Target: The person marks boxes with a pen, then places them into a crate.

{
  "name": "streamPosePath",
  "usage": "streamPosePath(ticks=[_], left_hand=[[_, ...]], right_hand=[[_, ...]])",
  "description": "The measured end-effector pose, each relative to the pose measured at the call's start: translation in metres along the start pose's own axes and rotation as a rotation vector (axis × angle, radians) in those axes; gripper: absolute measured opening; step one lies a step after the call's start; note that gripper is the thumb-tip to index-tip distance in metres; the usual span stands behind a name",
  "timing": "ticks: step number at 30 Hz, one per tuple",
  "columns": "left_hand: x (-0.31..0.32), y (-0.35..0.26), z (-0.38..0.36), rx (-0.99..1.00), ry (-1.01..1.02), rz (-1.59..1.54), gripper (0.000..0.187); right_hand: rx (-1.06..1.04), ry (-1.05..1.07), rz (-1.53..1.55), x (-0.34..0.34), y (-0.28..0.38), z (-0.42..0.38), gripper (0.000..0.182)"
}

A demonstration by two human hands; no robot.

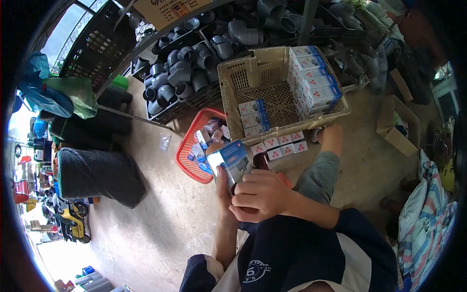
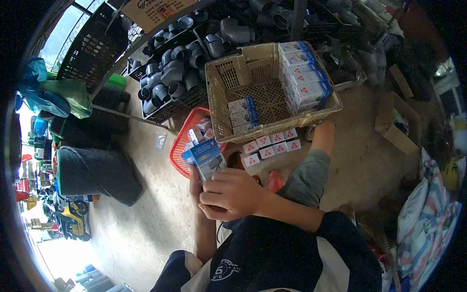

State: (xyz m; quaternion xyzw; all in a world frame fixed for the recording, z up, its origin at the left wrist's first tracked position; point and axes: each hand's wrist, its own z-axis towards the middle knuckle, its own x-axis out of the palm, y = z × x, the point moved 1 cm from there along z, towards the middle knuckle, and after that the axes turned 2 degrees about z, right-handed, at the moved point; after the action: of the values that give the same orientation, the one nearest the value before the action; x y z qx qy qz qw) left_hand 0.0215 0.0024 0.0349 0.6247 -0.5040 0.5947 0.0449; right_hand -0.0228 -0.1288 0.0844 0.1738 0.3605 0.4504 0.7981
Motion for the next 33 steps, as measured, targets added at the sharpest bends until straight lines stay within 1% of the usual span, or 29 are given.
streamPosePath(ticks=[1,4,6,7,8,10,11,13,14,15,17,18,20,21,24,25,28,29,32,33], left_hand=[[0.008,-0.002,-0.003,0.003,-0.054,0.054,0.051],[-0.005,0.027,-0.019,-0.081,-0.236,0.262,0.049],[0.0,0.043,-0.025,-0.153,-0.274,0.32,0.049],[0.002,0.044,-0.025,-0.141,-0.257,0.326,0.049],[0.004,0.043,-0.024,-0.128,-0.24,0.332,0.05],[-0.012,0.044,-0.025,0.013,-0.19,0.359,0.055],[-0.025,0.042,-0.017,0.03,-0.207,0.24,0.057],[-0.011,0.008,-0.002,-0.006,-0.022,0.163,0.061],[-0.006,0.001,0.002,-0.029,0.052,0.009,0.062],[-0.001,0.001,-0.002,-0.039,-0.016,-0.022,0.064],[0.01,0.011,-0.01,-0.062,-0.148,-0.081,0.066],[0.011,0.019,-0.015,-0.078,-0.155,0.01,0.066],[0.003,0.038,-0.026,-0.106,-0.161,0.189,0.067],[-0.003,0.041,-0.028,-0.113,-0.005,0.122,0.067],[-0.014,0.041,-0.025,-0.194,-0.03,0.143,0.066],[-0.01,0.038,-0.021,-0.18,0.012,0.205,0.064],[0.002,0.037,-0.015,-0.277,-0.065,-0.116,0.066],[0.01,0.039,-0.012,-0.241,-0.185,-0.103,0.072],[0.006,0.034,-0.001,-0.162,-0.156,0.154,0.069],[0.005,0.03,0.002,-0.208,0.005,-0.037,0.075]], right_hand=[[-0.002,0.003,0.016,0.001,-0.001,-0.005,0.017],[0.186,-0.17,-0.155,-0.012,-0.028,0.002,0.017],[0.231,-0.272,-0.125,-0.019,-0.044,0.017,0.017],[0.25,-0.322,-0.109,-0.021,-0.047,0.022,0.017],[0.166,-0.229,-0.09,-0.02,-0.044,0.021,0.017],[-0.002,-0.038,-0.054,-0.014,-0.026,0.009,0.017],[-0.043,0.035,-0.152,-0.007,-0.011,0.002,0.018],[-0.039,0.053,-0.1,0.002,-0.002,-0.017,0.018],[-0.035,0.059,-0.073,0.004,-0.002,-0.024,0.018],[-0.038,-0.034,-0.076,0.001,-0.01,-0.022,0.017],[0.18,-0.141,-0.135,-0.014,-0.032,-0.013,0.016],[0.293,-0.196,-0.167,-0.021,-0.039,-0.011,0.017],[0.42,-0.273,0.073,-0.029,-0.046,-0.01,0.018],[0.483,-0.311,0.196,-0.032,-0.046,-0.01,0.019],[0.8,-0.437,0.623,-0.034,-0.033,-0.014,0.019],[0.759,-0.419,0.463,-0.035,-0.036,-0.018,0.018],[0.492,-0.323,0.102,-0.035,-0.026,-0.009,0.016],[0.468,-0.226,0.092,-0.032,-0.023,-0.013,0.015],[0.052,-0.003,-0.036,-0.021,-0.008,-0.036,0.016],[-0.014,0.036,-0.054,-0.021,-0.005,-0.038,0.017]])
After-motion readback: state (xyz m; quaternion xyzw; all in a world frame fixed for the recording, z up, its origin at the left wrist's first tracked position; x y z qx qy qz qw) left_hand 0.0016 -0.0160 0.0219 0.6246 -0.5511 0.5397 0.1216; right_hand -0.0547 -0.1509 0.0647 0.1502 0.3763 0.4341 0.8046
